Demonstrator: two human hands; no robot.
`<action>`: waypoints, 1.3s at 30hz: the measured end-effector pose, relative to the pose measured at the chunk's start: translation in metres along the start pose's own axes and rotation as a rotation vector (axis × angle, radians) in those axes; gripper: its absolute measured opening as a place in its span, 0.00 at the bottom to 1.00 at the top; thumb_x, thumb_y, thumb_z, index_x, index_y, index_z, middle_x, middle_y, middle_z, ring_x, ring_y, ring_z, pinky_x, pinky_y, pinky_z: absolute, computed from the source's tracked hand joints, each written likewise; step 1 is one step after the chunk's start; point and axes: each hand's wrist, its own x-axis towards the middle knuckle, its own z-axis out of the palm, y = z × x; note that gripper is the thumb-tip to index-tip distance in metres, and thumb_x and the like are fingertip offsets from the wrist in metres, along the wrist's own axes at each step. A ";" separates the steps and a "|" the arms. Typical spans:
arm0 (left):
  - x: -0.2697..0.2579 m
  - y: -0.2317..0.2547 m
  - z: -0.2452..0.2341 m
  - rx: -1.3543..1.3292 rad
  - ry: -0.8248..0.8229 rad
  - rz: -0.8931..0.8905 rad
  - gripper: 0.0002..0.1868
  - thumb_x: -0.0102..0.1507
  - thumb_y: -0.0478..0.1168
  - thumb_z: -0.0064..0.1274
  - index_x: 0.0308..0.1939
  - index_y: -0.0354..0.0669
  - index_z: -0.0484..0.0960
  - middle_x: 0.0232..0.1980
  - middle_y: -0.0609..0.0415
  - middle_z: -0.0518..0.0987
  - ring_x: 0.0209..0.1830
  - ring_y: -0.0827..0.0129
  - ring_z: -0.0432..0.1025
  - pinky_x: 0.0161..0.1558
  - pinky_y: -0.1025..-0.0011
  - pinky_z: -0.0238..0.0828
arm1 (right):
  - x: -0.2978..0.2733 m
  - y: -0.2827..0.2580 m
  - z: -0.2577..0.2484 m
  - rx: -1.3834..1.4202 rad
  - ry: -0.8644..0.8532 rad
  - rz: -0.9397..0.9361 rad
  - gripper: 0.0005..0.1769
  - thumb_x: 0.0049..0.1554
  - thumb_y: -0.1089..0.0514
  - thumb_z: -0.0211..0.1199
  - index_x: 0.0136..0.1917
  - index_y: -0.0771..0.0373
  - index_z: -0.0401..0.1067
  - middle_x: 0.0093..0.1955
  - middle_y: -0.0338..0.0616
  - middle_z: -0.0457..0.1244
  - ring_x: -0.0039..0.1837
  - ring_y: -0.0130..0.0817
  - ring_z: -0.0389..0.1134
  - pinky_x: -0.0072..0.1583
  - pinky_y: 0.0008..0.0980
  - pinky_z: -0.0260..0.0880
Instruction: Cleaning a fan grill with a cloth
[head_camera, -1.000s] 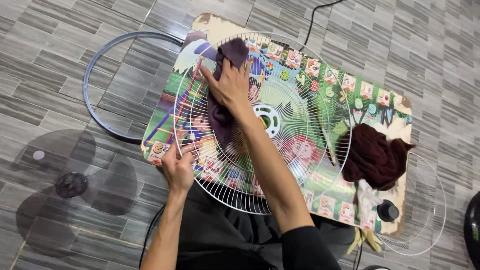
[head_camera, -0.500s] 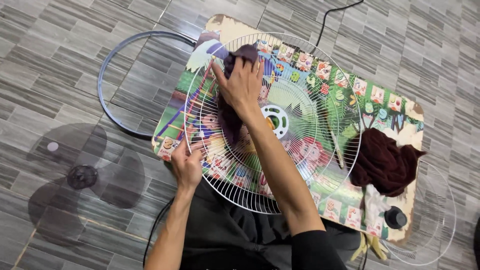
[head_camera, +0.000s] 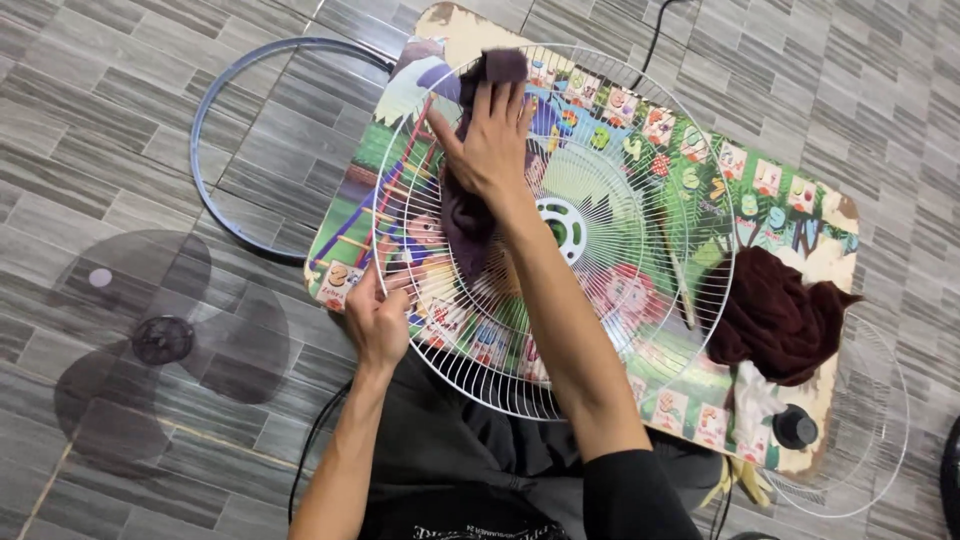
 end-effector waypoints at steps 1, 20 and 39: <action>0.002 -0.003 0.000 -0.004 -0.002 0.001 0.40 0.49 0.27 0.37 0.69 0.32 0.71 0.42 0.47 0.87 0.14 0.77 0.56 0.14 0.79 0.46 | -0.006 -0.004 -0.005 -0.004 0.002 0.001 0.61 0.59 0.16 0.30 0.84 0.66 0.31 0.86 0.68 0.30 0.86 0.61 0.26 0.79 0.65 0.18; -0.002 -0.007 0.002 -0.010 0.030 -0.010 0.39 0.49 0.26 0.38 0.67 0.37 0.75 0.36 0.51 0.86 0.15 0.76 0.59 0.17 0.78 0.49 | -0.019 0.001 -0.009 -0.027 0.215 -0.008 0.50 0.61 0.22 0.41 0.67 0.73 0.57 0.69 0.63 0.51 0.73 0.62 0.47 0.74 0.59 0.43; 0.000 -0.001 -0.001 0.042 0.018 -0.025 0.38 0.50 0.29 0.39 0.68 0.34 0.73 0.43 0.49 0.87 0.16 0.75 0.59 0.19 0.79 0.54 | -0.021 -0.010 -0.014 -0.088 0.173 0.045 0.53 0.62 0.22 0.37 0.63 0.78 0.67 0.68 0.78 0.58 0.75 0.73 0.53 0.75 0.59 0.44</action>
